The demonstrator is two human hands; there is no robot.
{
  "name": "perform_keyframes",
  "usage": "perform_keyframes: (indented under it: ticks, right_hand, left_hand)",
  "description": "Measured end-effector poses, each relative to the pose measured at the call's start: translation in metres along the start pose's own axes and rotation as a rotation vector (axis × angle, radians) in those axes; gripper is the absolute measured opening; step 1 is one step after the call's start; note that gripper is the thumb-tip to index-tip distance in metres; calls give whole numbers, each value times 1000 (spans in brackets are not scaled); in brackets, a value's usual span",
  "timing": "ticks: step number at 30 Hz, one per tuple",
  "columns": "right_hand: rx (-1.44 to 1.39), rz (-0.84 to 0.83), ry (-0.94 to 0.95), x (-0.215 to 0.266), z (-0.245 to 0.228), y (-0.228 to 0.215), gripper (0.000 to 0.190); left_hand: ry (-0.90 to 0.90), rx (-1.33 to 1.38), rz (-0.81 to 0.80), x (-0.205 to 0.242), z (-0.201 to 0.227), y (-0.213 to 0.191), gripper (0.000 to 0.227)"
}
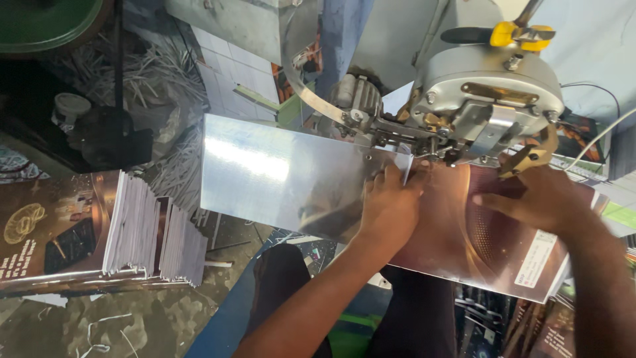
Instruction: The person places book covers onto a binding machine, aligns them, and operates the machine to stitch the spine. Finished books are removed and stacked on the table. The person repeats this process with multiple book covers.
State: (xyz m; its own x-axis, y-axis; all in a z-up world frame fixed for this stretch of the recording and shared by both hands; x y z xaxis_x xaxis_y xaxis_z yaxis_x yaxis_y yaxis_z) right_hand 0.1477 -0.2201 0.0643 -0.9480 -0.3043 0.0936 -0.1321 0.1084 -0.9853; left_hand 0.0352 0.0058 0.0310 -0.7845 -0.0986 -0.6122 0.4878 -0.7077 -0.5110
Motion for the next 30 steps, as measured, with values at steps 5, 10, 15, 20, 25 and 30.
perform_keyframes:
  ticks: [5, 10, 15, 20, 25, 30]
  right_hand:
    - [40, -154, -96, -15, 36, -1, 74]
    - [392, 69, -88, 2, 47, -9, 82]
    - [598, 220, -17, 45, 55, -32, 87]
    - [771, 398, 30, 89, 69, -46, 69]
    - [689, 499, 56, 139, 94, -41, 48]
    - [405, 649, 100, 198, 100, -33, 32]
  left_hand:
    - [63, 30, 14, 6, 9, -8, 53]
    - [-88, 237, -70, 29, 17, 3, 39]
    - [-137, 606, -282, 56, 28, 42, 35]
    - [-155, 758, -399, 53, 53, 88, 65]
    - [-222, 967, -509, 37, 102, 114, 69]
    - [-296, 1518, -563, 28, 170, 111, 61]
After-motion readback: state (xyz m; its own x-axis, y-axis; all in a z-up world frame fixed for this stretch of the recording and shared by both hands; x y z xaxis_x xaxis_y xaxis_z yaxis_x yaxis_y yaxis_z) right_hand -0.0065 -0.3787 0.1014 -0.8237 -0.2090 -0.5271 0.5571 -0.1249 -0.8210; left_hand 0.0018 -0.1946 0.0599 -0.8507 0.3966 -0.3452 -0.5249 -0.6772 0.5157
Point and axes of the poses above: each hand's wrist, its own x-axis away from the middle knuckle, its own y-axis out of the palm, z = x × y, the point moved 5 cm from there along -x, towards the middle knuckle, and after that the axes turned 15 degrees about x, right-handed, at the moved point
